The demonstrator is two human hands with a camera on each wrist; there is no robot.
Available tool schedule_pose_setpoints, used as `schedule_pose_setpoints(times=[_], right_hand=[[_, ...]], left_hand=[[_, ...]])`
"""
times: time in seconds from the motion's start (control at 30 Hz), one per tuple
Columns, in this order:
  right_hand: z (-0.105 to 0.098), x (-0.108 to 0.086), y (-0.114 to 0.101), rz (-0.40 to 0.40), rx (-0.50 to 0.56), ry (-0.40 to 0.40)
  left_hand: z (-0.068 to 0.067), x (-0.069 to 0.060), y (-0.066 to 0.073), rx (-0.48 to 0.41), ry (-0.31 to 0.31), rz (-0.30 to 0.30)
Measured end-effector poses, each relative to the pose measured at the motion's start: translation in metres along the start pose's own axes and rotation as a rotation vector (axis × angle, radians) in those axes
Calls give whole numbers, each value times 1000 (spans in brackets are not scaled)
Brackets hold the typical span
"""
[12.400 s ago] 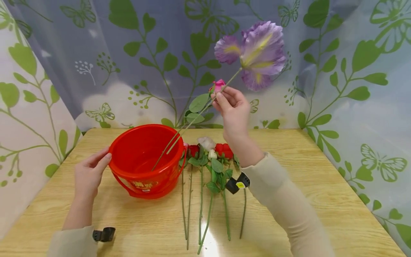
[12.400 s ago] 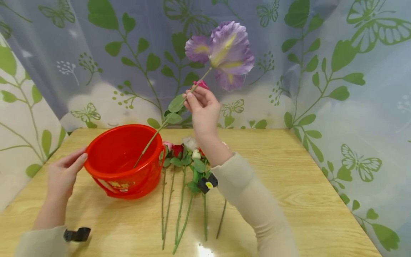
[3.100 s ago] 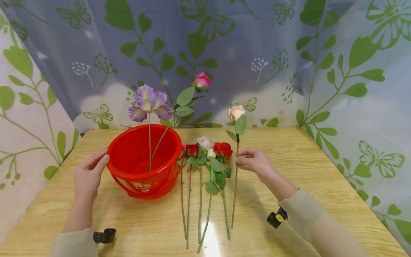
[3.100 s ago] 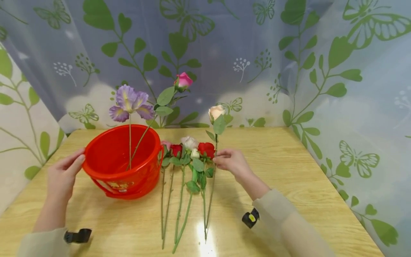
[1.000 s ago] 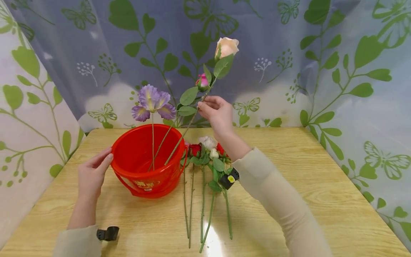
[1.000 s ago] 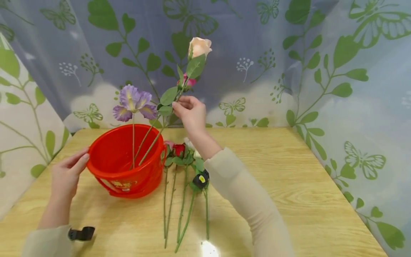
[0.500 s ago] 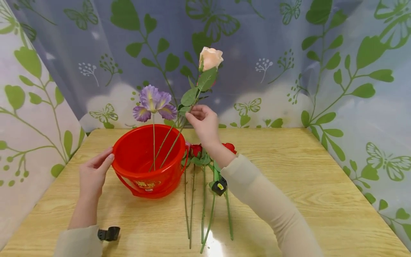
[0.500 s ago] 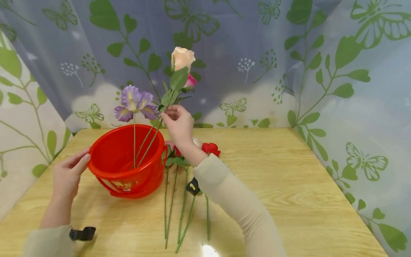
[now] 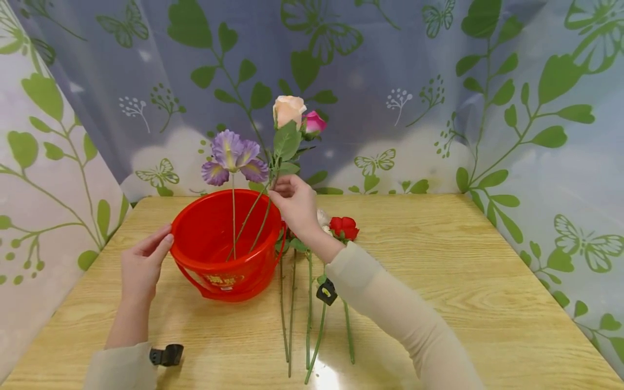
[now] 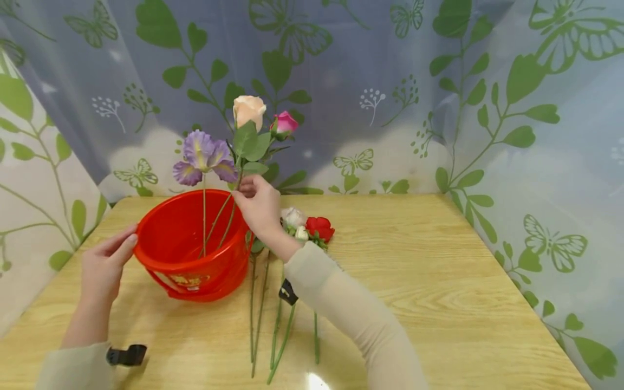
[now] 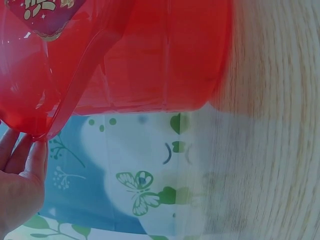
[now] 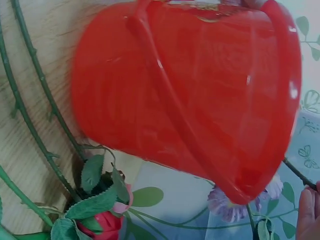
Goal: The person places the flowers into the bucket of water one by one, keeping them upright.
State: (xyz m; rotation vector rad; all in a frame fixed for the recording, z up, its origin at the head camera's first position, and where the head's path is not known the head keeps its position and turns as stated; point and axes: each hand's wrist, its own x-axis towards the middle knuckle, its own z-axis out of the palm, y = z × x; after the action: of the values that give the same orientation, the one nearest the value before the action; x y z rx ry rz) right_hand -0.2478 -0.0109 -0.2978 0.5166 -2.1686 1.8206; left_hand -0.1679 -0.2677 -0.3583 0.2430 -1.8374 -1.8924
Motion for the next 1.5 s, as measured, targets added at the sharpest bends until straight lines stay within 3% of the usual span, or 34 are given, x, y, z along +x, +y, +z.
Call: schedule_pose_setpoints(times=[0.37,0.63,0.93,1.5], right_hand=[[8,-5,6,37,-76,-54],[12,-7,8,16,-139,-82],[16,-6,9,2,-156,-95],[19,-1,8,84,-180,-145]], left_hand=[[1,1,-3,-28,-6,19],[-3,4,-12,-6,-39,114],[1,1,-1,-44,10,17],[0,1,-3,-26,21,7]])
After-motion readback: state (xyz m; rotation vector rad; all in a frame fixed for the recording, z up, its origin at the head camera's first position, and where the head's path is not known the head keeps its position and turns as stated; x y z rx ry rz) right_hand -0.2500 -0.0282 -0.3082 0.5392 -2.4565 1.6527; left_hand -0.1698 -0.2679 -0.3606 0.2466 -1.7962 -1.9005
